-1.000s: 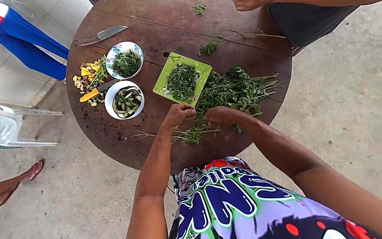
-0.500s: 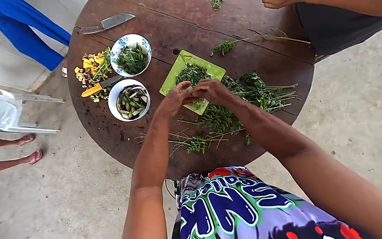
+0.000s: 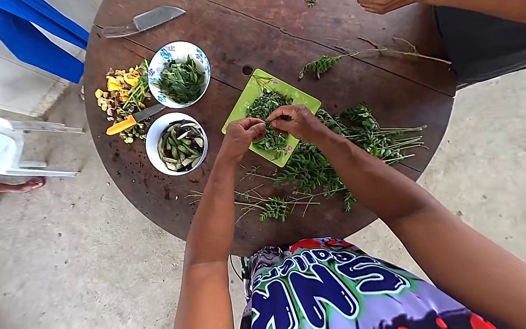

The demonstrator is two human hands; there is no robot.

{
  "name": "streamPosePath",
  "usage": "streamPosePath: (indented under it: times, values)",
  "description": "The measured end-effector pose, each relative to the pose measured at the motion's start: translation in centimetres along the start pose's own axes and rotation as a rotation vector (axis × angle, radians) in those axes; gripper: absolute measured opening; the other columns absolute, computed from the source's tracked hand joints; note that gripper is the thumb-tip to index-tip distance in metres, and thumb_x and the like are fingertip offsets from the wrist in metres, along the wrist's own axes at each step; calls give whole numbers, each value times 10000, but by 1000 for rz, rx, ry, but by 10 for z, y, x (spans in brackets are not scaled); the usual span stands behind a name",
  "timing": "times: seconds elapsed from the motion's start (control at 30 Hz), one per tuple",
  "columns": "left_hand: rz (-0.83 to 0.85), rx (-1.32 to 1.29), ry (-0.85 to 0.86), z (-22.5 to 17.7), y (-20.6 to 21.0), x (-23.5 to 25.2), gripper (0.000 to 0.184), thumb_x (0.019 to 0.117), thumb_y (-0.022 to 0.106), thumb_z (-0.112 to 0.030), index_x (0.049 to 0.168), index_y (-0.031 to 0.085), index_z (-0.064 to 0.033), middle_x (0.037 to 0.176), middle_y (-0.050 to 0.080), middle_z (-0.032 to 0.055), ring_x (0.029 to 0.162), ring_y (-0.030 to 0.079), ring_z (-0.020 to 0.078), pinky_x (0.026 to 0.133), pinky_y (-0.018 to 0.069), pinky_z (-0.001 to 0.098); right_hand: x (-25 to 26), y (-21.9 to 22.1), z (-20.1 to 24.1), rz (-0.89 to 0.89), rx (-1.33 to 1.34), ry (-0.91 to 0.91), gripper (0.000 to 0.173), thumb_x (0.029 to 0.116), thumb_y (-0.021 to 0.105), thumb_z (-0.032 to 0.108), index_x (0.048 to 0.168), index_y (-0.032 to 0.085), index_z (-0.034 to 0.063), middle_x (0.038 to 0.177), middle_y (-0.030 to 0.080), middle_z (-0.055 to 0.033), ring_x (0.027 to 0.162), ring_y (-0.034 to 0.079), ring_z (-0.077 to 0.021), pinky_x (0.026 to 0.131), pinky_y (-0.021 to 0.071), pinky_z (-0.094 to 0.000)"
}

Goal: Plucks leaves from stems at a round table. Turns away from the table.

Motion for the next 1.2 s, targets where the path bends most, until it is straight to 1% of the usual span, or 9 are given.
streamPosePath:
  times: [0.27,0.53,0.7,0.77,0.8,0.83,0.93,1.03,1.2]
  values:
    - [16,82,-7,3,5,7,123,1036,596,-83,1065,660,18,861,678,43,740,649,70,721,565,245,7,6,-6,4,57,38,112,1004,648,85,1042,687,-12,787,695,-55,612,617,-71,591,531,-236]
    - [-30,85,-37,7,-7,6,115,1030,606,-75,1061,661,21,860,671,47,736,645,78,723,565,247,14,-10,-23,4,-17,96,112,999,645,80,1032,685,-19,844,702,-81,663,653,-100,667,578,-279]
    - [-63,106,-48,12,-10,11,125,1035,603,-86,1066,660,21,851,663,48,726,631,76,716,551,241,24,-25,-33,-16,-192,83,169,1026,624,144,1061,698,-5,962,716,-113,840,693,-148,826,581,-350]
    - [-69,117,-56,13,-10,12,133,1036,603,-93,1070,660,22,857,663,54,732,630,80,718,551,245,27,-28,-35,-2,-335,7,280,1048,591,234,1177,728,26,1289,678,-149,1232,627,-239,1080,475,-440]
    - [-67,126,-59,14,-9,13,138,1038,601,-97,1076,660,22,863,664,57,737,630,83,721,550,250,27,-25,-33,24,-378,-32,323,1053,578,255,1238,717,30,1432,589,-186,1378,521,-312,1165,392,-489]
    - [-63,135,-60,13,-8,14,142,1039,599,-101,1079,660,21,870,668,59,741,634,82,723,551,253,27,-21,-28,42,-403,-68,333,1046,592,257,1265,710,36,1480,542,-201,1420,470,-347,1184,362,-511]
    - [-41,155,-63,12,-2,16,151,1043,592,-103,1096,659,22,898,670,65,750,636,78,728,553,250,28,-5,-18,62,-406,-147,217,989,673,182,1135,758,46,1352,620,-169,1303,552,-327,1106,439,-502]
    - [-29,180,-55,6,1,15,160,1045,586,-101,1104,654,32,900,668,73,750,631,78,726,549,255,28,-4,-16,36,-404,-188,155,987,646,129,990,757,21,1167,664,-164,1151,611,-298,1020,487,-462]
    - [-89,220,-85,17,-9,18,174,1038,611,-127,1088,671,29,876,675,72,726,623,85,714,540,260,14,-15,-20,31,-419,-96,192,1011,640,172,1022,761,22,1072,641,-155,984,624,-261,897,526,-427]
Point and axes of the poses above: each hand's wrist, its own x-axis towards the middle knuckle, its own y-axis out of the palm, z = x × y, the point moved 8 cm from there along x, towards the middle knuckle
